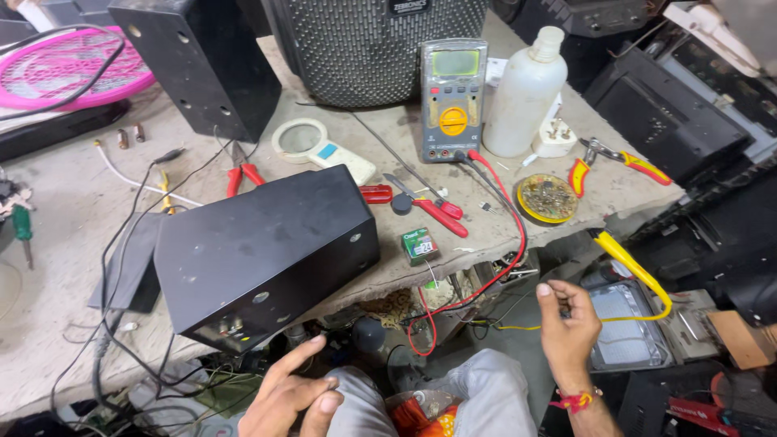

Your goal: The person sits on the floor and uses a soldering iron to solder wires to a small green circuit board. They then attach the board to the back of a black speaker and solder the connections to the speaker terminals.

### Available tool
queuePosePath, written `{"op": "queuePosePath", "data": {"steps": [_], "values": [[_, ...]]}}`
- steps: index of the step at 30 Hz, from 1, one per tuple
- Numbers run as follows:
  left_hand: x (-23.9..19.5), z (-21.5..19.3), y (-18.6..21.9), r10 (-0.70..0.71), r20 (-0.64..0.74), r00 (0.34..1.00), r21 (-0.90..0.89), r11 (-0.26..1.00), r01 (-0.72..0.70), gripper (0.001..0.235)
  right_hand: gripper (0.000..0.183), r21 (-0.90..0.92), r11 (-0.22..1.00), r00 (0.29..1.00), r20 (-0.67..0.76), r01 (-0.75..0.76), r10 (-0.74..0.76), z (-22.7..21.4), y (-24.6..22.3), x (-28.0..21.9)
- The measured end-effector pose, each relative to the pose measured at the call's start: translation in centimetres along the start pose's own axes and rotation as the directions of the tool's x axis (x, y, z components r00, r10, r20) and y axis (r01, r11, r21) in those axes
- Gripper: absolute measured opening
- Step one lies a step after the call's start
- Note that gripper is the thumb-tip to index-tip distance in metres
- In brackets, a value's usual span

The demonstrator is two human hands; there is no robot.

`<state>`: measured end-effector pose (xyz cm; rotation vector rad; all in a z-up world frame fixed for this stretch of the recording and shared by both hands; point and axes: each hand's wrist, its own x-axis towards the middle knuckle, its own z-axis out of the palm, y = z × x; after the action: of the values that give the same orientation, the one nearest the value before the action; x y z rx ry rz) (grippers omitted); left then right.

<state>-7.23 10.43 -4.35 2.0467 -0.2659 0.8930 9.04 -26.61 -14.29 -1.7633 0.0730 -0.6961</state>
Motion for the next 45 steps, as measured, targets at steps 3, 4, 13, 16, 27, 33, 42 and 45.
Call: {"op": "queuePosePath", "data": {"steps": [3, 4, 13, 16, 27, 33, 42, 45], "values": [[4.6, 0.2, 2.0, 0.092, 0.094, 0.991, -0.097, 0.992, -0.083, 0.01, 0.016, -0.08, 0.944, 0.947, 0.062, 0.32, -0.316, 0.4, -6.0, -0.8], [5.7, 0.4, 2.4, 0.118, 0.126, 0.985, -0.151, 0.984, -0.099, 0.01, 0.014, -0.089, 0.919, 0.921, 0.096, 0.385, -0.376, 0.7, -8.2, -0.4], [9.0, 1.3, 3.3, -0.123, 0.131, 0.984, -0.174, 0.974, 0.145, 0.009, 0.046, -0.099, 0.684, 0.639, 0.474, 0.722, -0.606, 8.6, -20.9, 3.3], [9.6, 1.4, 3.4, -0.142, 0.105, 0.984, -0.162, 0.974, 0.157, 0.009, 0.046, -0.221, 0.679, 0.648, 0.597, 0.7, -0.474, 10.6, -21.9, 3.0], [6.2, -3.4, 7.2, -0.035, -0.437, 0.899, 0.026, 0.998, 0.052, 0.011, 0.101, 0.111, 0.591, 0.35, 0.714, 0.799, -0.607, 12.1, -26.3, 8.3], [4.0, -3.4, 6.2, -0.085, -0.441, 0.894, 0.058, 0.991, 0.122, 0.012, 0.129, 0.134, 0.767, 0.062, 0.973, 0.627, -0.221, 18.9, -27.2, 11.5], [3.6, -4.7, 2.7, -0.218, -0.386, 0.896, -0.268, 0.956, 0.117, 0.014, 0.112, 0.122, 0.786, 0.323, 0.865, 0.605, -0.383, 13.3, -32.0, 6.5], [3.7, -5.4, 1.2, -0.234, -0.412, 0.881, -0.369, 0.927, 0.073, 0.013, 0.104, 0.082, 0.694, 0.39, 0.778, 0.715, -0.493, 11.5, -34.6, 4.5]]}}
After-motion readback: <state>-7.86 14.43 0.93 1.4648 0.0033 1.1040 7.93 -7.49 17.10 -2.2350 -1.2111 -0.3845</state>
